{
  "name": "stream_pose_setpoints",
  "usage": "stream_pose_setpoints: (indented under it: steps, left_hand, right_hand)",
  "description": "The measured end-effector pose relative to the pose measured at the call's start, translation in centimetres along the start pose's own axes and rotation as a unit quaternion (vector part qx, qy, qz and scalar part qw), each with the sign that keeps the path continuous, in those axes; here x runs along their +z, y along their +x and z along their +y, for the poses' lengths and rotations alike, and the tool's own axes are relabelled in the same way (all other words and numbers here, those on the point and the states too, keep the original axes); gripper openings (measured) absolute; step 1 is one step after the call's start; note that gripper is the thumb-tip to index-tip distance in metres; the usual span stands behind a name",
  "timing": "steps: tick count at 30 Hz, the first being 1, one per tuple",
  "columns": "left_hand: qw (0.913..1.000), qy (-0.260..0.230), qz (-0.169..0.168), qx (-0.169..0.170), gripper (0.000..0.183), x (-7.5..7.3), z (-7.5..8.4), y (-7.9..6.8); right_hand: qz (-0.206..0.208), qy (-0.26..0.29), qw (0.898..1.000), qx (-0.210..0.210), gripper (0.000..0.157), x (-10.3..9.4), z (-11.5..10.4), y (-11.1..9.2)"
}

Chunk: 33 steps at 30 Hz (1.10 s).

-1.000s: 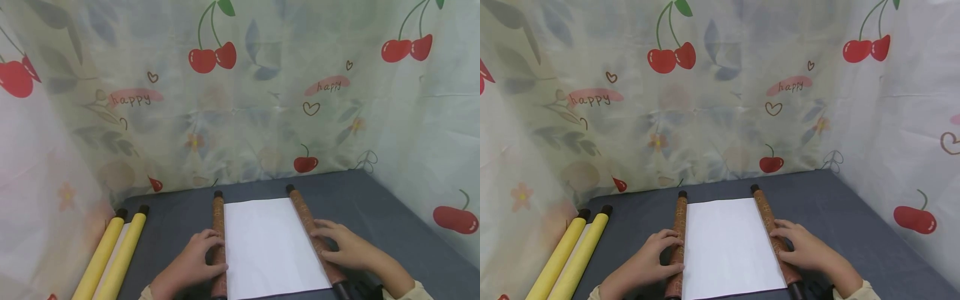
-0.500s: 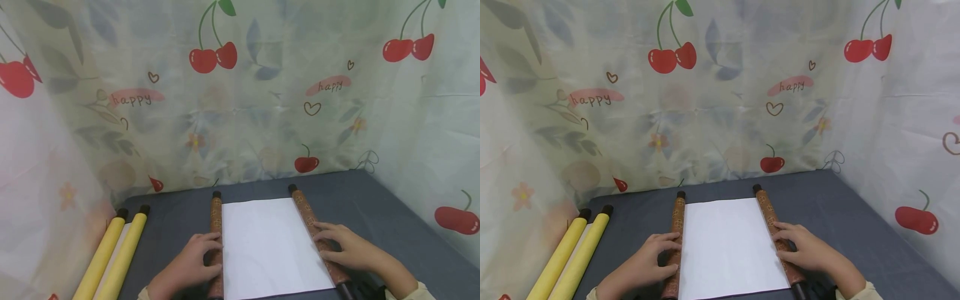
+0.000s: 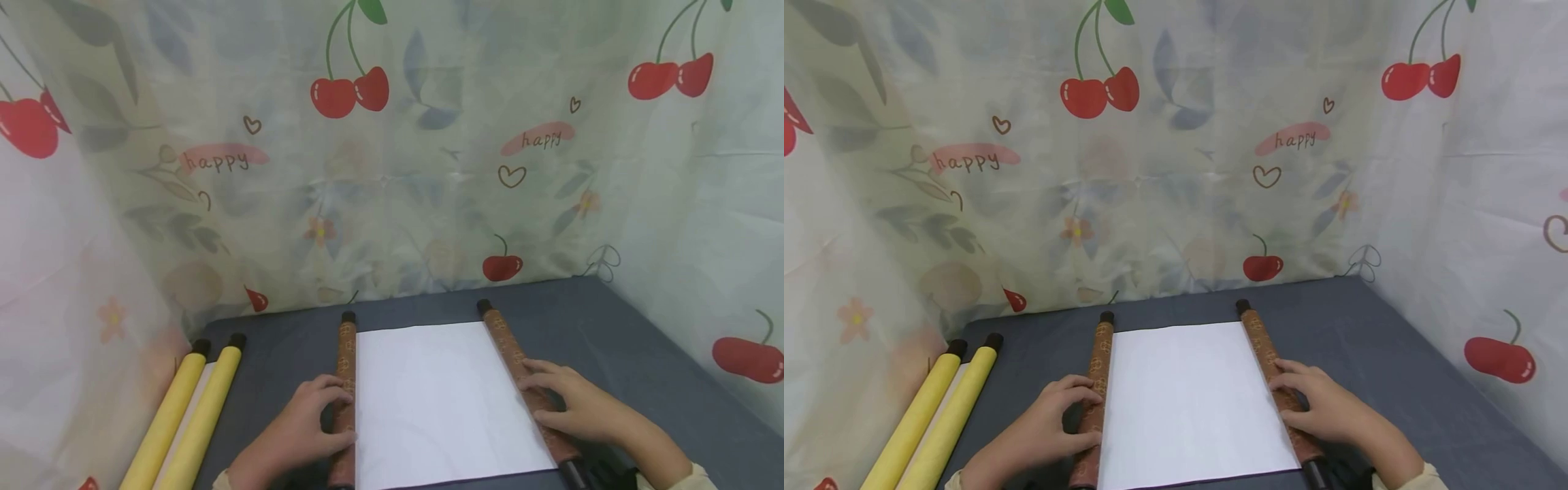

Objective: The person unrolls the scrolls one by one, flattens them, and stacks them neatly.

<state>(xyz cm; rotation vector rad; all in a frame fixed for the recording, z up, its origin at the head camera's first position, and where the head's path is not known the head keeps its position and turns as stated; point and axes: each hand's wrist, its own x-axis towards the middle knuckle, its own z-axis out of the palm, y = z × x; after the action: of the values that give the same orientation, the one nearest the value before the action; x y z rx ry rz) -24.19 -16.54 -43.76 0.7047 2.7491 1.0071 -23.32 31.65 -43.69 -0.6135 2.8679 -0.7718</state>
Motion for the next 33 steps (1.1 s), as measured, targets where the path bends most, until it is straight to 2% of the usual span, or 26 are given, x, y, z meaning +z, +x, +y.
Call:
stream_pose_setpoints:
  steps: [6,11,18,24,28,33]
  left_hand:
    - [0.9997,-0.02,-0.017,0.0,0.043,-0.4,-0.3,-0.3]
    - [0.9996,-0.024,-0.016,0.0,0.04,-0.6,-0.4,-0.5]
    - [0.9991,-0.037,-0.018,0.015,0.035,-0.8,-0.6,-0.7]
    - [0.9996,-0.009,-0.003,0.027,0.025,-0.8,-0.8,-0.8]
    - [0.9998,0.018,0.005,0.009,0.025,-0.9,-0.9,-0.9]
    - [0.9997,0.024,0.003,-0.008,0.031,-1.1,-1.1,-1.1]
  right_hand:
    - [-0.004,0.005,1.0,-0.008,0.031,-0.2,0.2,-0.1]
    - [-0.003,0.003,1.0,0.0,0.029,-0.3,0.3,-0.4]
    - [0.001,-0.012,1.0,0.019,0.038,-0.2,0.5,-0.6]
    - [0.014,-0.016,1.0,0.022,0.035,-0.2,1.0,-0.7]
    - [0.022,-0.015,0.999,0.019,0.033,-0.3,1.4,-0.9]
    - [0.03,-0.012,0.999,0.005,0.033,-0.4,2.1,-1.2]
